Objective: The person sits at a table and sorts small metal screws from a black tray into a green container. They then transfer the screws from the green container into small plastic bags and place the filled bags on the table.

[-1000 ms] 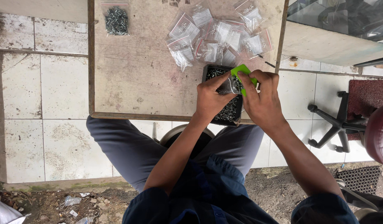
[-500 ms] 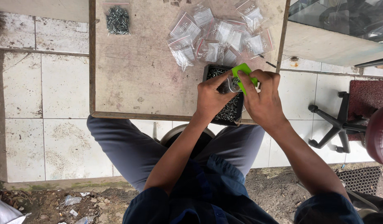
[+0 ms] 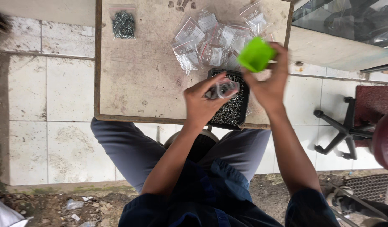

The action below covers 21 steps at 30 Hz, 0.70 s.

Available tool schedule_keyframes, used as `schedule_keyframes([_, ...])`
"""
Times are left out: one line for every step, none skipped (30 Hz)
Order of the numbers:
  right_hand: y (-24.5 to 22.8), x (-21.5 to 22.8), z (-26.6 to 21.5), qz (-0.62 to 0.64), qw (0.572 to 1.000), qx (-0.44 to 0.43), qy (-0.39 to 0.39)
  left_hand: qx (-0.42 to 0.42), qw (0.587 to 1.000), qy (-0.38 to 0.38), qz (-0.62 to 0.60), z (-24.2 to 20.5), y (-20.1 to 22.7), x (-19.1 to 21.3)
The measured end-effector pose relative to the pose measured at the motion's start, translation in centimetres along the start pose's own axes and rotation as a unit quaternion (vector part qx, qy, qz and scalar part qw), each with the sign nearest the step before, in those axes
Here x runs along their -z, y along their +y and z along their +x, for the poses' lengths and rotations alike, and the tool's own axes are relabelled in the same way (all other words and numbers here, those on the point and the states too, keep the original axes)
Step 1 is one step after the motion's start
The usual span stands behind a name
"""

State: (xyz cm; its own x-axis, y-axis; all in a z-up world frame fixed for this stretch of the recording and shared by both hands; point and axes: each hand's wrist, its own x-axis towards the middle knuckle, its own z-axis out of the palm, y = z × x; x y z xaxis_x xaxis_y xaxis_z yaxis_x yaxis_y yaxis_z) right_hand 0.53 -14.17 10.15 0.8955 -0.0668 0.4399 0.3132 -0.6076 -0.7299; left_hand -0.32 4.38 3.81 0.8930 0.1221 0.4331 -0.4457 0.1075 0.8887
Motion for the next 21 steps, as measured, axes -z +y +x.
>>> schedule_keyframes([0.0,-1.9,0.2,0.003,1.0,-0.001,0.005,-0.002,1.0,-0.005,0.003,0.7,1.2,1.1])
schedule_keyframes([0.1,-3.8,0.5,-0.016,0.999,-0.02,-0.027,-0.016,1.0,0.016,0.011,1.4,2.5,2.3])
schedule_keyframes([0.0,-5.8,0.8,-0.033,0.997,-0.039,-0.063,-0.029,0.999,0.04,0.021,2.0,3.7,3.4])
schedule_keyframes([0.6,-7.1,1.5,-0.028,0.997,-0.04,-0.062,-0.03,0.999,0.037,0.026,2.1,4.0,4.2])
schedule_keyframes([1.1,-8.5,2.3,-0.035,0.992,0.016,-0.122,-0.037,0.997,0.047,0.049,2.2,4.2,5.1])
schedule_keyframes([1.5,-10.0,3.1,-0.042,0.98,0.072,-0.18,-0.043,0.995,0.056,0.072,2.3,4.5,6.0])
schedule_keyframes([1.2,-10.4,3.0,-0.039,0.98,0.074,-0.178,-0.047,0.995,0.056,0.075,2.2,4.4,6.6])
schedule_keyframes([0.9,-10.8,3.0,-0.124,0.963,0.1,-0.219,-0.05,0.992,0.059,0.1,2.1,4.2,7.2])
schedule_keyframes([0.6,-11.0,3.0,-0.21,0.935,0.124,-0.256,-0.054,0.989,0.06,0.122,2.1,3.9,7.7])
schedule_keyframes([-0.5,-9.8,2.7,-0.21,0.936,0.126,-0.253,-0.058,0.989,0.06,0.122,2.0,4.0,8.0])
schedule_keyframes([-1.6,-8.5,2.2,-0.11,0.963,0.097,-0.227,-0.045,0.986,0.056,0.151,1.7,4.1,8.2])
schedule_keyframes([-2.6,-7.4,1.7,-0.009,0.978,0.066,-0.197,-0.032,0.982,0.052,0.18,1.4,4.1,8.5])
schedule_keyframes([-3.8,-7.0,0.6,-0.009,0.977,0.065,-0.203,-0.028,0.981,0.055,0.182,1.0,3.5,8.3])
schedule_keyframes([-5.0,-6.6,-0.6,0.076,0.97,0.047,-0.227,-0.039,0.976,0.037,0.211,0.5,2.7,8.0])
schedule_keyframes([-6.1,-6.1,-1.9,0.159,0.956,0.026,-0.246,-0.051,0.97,0.015,0.237,-0.1,2.0,7.8])
schedule_keyframes([-5.5,-6.6,-2.7,0.159,0.955,0.023,-0.248,-0.047,0.97,0.015,0.237,-0.6,1.0,7.7])
schedule_keyframes([-4.9,-7.2,-3.4,0.141,0.967,0.027,-0.213,-0.06,0.966,-0.002,0.252,-1.0,0.0,7.7])
schedule_keyframes([-4.4,-7.6,-4.2,0.123,0.976,0.032,-0.177,-0.074,0.961,-0.019,0.266,-1.5,-0.9,7.6])
schedule_keyframes([-4.0,-7.7,-4.5,0.122,0.976,0.029,-0.176,-0.071,0.961,-0.021,0.265,-1.7,-1.2,7.7])
schedule_keyframes([-3.6,-7.9,-4.7,0.131,0.975,0.02,-0.181,-0.064,0.959,-0.041,0.272,-1.9,-1.4,7.9])
schedule_keyframes([-3.3,-8.2,-4.7,0.141,0.972,0.015,-0.186,-0.06,0.956,-0.057,0.282,-1.9,-1.7,8.2])
